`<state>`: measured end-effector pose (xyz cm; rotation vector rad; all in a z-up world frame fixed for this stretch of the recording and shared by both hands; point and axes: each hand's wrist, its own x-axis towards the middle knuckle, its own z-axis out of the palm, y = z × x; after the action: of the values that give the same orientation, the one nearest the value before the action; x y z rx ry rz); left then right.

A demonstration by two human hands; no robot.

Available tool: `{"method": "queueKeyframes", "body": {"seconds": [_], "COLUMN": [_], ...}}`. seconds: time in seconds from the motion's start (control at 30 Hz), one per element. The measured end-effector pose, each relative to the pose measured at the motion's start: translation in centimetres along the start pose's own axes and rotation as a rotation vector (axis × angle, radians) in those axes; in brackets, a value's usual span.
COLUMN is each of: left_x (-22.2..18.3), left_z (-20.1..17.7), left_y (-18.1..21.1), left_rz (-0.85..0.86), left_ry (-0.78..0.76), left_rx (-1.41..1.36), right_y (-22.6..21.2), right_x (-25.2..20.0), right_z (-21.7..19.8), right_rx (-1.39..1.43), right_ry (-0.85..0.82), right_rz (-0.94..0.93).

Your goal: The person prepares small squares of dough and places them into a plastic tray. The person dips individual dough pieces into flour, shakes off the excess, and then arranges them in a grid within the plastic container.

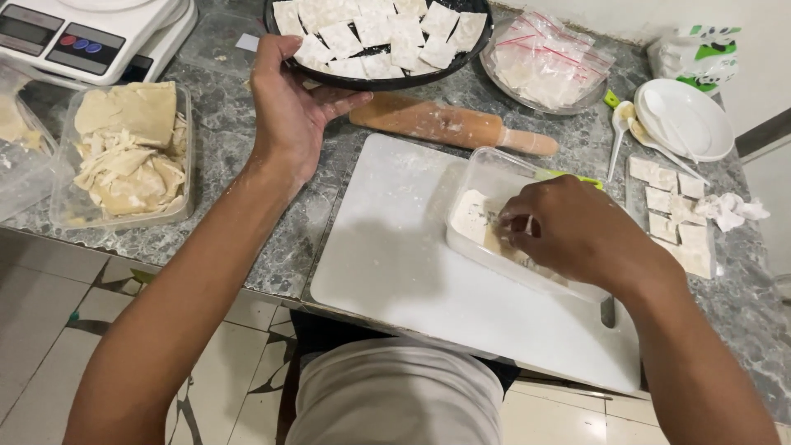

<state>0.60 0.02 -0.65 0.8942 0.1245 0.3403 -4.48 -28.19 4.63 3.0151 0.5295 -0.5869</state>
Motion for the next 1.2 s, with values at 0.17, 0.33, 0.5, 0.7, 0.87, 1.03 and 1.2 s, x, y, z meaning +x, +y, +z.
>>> {"method": "queueKeyframes", "body": {"seconds": [0.17, 0.33, 0.5, 0.7, 0.87, 1.03, 1.2], "left_x": [0.6, 0.3, -0.7, -0.2, -0.7, -0.8, -0.8], "left_z": [-0.6, -0.5, 0.7, 0.2, 0.7, 0.8, 0.8], "left_y": [-0.8, -0.8, 0.6, 0.0, 0.5, 0.6, 0.5], "left_rz": [0.032, 0.064, -0.043, -0.024, -0.059, -0.053, -0.048], "left_ry": [-0.037, -0.05, 0.04, 0.023, 0.053, 0.04, 0.044], "left_rx": [0.034, 0.068, 0.002, 0.015, -0.01, 0.01, 0.01], "right_y": [0.6, 1.0, -0.1, 1.5, 2.4, 3.9, 2.9], "right_x": [-0.2, -0.5, -1.1, -0.5, -1.4, -1.7, -0.9], "right_z": [0.9, 1.5, 0.6, 1.5, 1.2, 0.9, 1.4], "right_rx": [-0.01, 0.02, 0.031, 0.102, 0.144, 0.191, 0.121], "right_ry": [0.058, 0.048, -0.017, 0.198, 0.467, 0.319, 0.226], "right_rz": [-0.033, -0.017, 0.063, -0.124, -0.415, -0.442, -0.274]}}
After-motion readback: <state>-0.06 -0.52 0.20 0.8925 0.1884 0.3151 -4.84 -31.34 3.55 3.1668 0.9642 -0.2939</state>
